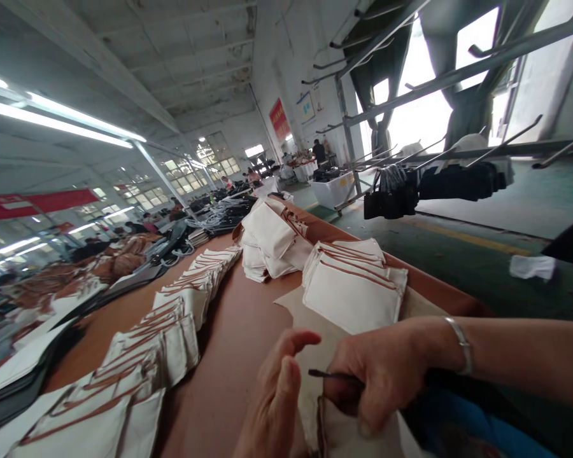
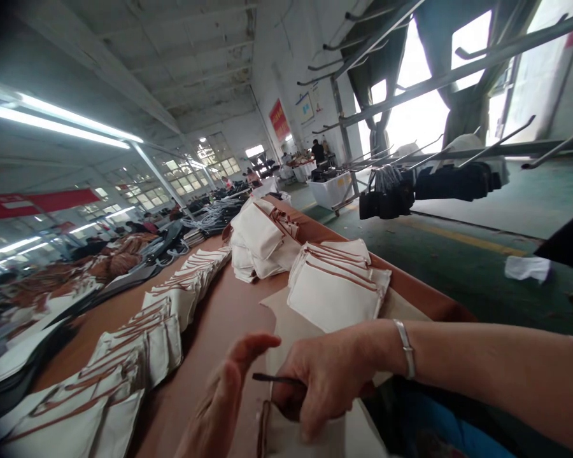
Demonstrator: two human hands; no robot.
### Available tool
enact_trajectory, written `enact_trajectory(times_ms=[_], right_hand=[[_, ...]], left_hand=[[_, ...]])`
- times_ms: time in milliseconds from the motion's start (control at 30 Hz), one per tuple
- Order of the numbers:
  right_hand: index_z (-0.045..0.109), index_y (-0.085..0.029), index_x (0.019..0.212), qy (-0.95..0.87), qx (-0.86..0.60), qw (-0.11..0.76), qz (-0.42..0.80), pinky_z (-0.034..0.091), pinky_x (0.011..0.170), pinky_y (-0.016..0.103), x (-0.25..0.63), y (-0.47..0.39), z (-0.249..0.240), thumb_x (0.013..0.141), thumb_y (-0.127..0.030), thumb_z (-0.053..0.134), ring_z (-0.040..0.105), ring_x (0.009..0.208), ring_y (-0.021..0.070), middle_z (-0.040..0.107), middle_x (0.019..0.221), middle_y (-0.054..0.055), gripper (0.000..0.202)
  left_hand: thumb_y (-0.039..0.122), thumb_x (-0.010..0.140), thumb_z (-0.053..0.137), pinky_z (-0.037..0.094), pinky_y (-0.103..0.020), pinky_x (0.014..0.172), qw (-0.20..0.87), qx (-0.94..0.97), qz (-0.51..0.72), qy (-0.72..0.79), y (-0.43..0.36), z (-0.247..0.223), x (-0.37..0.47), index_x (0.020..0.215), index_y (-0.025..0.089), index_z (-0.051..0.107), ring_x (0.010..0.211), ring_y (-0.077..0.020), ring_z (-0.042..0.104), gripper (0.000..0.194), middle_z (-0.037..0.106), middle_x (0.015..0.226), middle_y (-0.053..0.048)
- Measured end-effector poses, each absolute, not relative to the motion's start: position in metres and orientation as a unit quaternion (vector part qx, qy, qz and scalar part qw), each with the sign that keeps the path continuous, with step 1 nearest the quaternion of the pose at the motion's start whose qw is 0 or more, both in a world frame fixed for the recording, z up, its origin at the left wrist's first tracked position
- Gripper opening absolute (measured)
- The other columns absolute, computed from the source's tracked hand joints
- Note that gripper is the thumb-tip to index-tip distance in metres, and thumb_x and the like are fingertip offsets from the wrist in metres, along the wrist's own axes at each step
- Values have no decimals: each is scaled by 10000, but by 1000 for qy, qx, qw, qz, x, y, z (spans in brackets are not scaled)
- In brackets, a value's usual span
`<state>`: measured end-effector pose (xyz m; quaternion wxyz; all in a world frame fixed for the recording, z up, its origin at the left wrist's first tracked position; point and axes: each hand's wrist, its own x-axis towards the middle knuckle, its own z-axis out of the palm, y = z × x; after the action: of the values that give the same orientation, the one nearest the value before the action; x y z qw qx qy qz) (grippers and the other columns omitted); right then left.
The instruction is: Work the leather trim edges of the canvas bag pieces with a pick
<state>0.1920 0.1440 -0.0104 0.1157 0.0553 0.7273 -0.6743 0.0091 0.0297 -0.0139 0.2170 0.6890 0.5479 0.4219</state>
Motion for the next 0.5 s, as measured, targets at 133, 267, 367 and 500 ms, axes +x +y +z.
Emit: enact_trajectory(times_ms=[133,267,367,500], right_hand=[[435,-183,637,749,-21,96,-655,304,444,163,196,142,26,673,-72,611,368,504,62,409,569,-102,212],[351,-182,621,833,-5,26,-553,272,494,174,207,141,48,652,15,550,311,556,55,318,593,-99,282],[411,-184,670,895,39,-21,-445,261,501,191,216,142,44,657,-14,559,320,558,60,349,599,-99,226],[504,-187,790,896,109,-58,-426,282,516,197,223,139,21,694,-81,574,368,574,74,425,647,-85,159]], left_hand=[[747,912,196,508,-343,805,476,598,393,510,31,-14,-3,951,177,700,861,-226,627,762,683,875,-75],[808,727,568,421,-256,601,589,563,401,420,25,-12,-4,867,171,657,622,-143,523,658,578,720,-25],[552,733,767,310,-209,556,630,523,381,430,23,-8,-2,880,173,630,597,-94,445,429,542,735,-2],[471,737,785,285,-221,577,599,522,405,452,28,-16,6,708,161,560,640,-98,422,384,532,722,6]])
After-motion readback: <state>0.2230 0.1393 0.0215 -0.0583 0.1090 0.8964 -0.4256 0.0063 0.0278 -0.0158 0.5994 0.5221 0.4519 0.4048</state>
